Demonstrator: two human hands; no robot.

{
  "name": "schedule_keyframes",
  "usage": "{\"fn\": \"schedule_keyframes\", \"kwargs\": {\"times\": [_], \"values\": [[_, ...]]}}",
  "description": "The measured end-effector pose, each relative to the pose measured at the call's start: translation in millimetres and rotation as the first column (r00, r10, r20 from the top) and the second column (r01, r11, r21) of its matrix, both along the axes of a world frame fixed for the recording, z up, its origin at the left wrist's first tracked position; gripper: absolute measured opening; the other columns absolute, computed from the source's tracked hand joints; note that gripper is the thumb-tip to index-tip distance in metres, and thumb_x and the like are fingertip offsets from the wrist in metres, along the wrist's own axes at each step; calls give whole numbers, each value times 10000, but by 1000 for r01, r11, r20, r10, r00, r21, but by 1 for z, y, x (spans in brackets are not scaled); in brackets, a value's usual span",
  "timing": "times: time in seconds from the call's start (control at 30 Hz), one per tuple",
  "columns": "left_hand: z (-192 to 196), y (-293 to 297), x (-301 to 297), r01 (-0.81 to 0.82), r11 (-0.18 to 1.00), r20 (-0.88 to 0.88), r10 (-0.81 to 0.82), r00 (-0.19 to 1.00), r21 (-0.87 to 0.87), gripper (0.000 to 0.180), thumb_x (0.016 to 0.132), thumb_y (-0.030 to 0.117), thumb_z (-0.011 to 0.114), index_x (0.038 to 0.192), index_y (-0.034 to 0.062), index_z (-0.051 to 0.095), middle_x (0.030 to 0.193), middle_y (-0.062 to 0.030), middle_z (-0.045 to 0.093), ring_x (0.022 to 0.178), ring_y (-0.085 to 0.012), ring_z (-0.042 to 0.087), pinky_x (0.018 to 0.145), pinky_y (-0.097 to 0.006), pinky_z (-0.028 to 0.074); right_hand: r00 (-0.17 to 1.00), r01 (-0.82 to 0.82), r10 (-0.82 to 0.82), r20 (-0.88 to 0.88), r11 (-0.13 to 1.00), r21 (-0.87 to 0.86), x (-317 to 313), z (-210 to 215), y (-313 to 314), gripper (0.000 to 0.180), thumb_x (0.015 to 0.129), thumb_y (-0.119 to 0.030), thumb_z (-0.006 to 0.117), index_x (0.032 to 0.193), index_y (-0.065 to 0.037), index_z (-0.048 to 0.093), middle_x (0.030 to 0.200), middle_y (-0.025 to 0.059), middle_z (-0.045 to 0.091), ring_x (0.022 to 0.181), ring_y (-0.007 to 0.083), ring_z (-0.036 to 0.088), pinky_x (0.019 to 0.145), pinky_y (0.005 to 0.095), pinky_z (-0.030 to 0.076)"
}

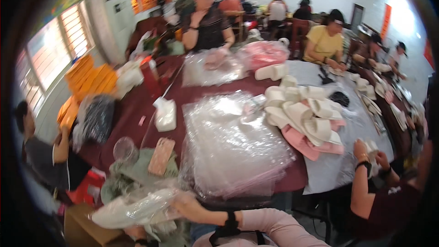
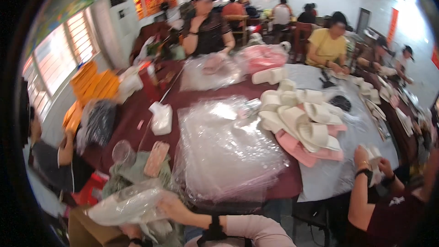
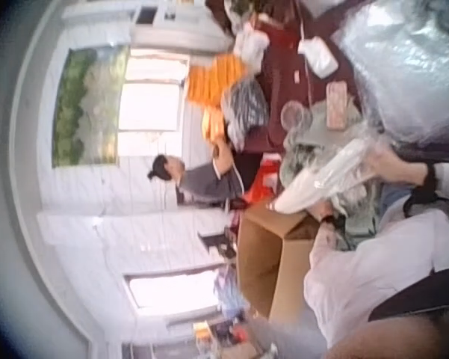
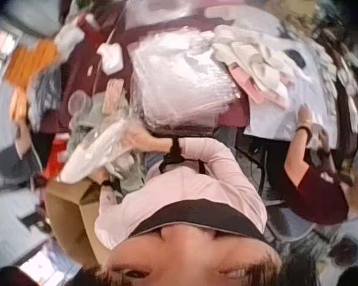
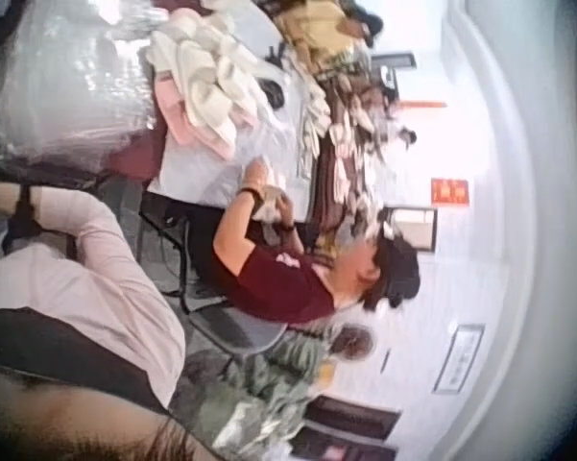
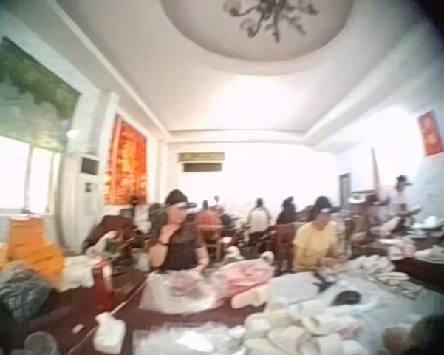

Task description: Packing pairs of white sandals into plastic bags and placing them into a cardboard box.

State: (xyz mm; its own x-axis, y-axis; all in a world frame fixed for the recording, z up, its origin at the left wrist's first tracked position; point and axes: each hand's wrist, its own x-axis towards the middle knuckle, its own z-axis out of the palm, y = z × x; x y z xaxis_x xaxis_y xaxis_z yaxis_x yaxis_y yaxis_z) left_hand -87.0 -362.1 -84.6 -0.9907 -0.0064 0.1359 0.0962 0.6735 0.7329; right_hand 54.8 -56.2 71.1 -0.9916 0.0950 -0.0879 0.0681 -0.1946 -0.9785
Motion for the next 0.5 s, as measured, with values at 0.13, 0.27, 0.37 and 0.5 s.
{"fn": "schedule_keyframes", "kwargs": {"times": [0.13,0.27,0.37,0.5], "values": [[19,45,-49,162,987,-114,-161,980,3,439,895,286,573,1296,112,526,1379,-180,455,1251,-374,419,1006,-544,354,996,43,-47,-74,998,-49,-20,-20,-35,236,943,-117,523,1146,-5,563,1036,104,610,911,209,551,844,334,449],[40,75,-74,256,966,-224,-254,941,-21,438,898,280,571,1295,101,524,1372,-185,460,1246,-374,424,1009,-533,356,985,122,-123,-117,992,-16,-40,-39,-42,298,963,-171,536,1211,-14,485,805,23,519,710,94,472,648,251,430],[57,75,-84,290,954,-289,-299,910,-74,437,900,276,570,1294,92,522,1367,-188,463,1241,-374,428,1011,-526,357,949,198,-194,-248,980,-10,-54,-46,-46,288,955,-154,536,1209,-28,485,869,39,546,766,104,501,720,250,429],[93,79,-107,343,922,-379,-386,841,-178,436,903,270,568,1293,81,520,1360,-193,468,1235,-373,433,1014,-515,359,754,376,-315,-576,927,-15,-70,-66,-68,265,946,-172,524,1172,-35,505,959,85,583,876,170,565,822,304,433]]}}
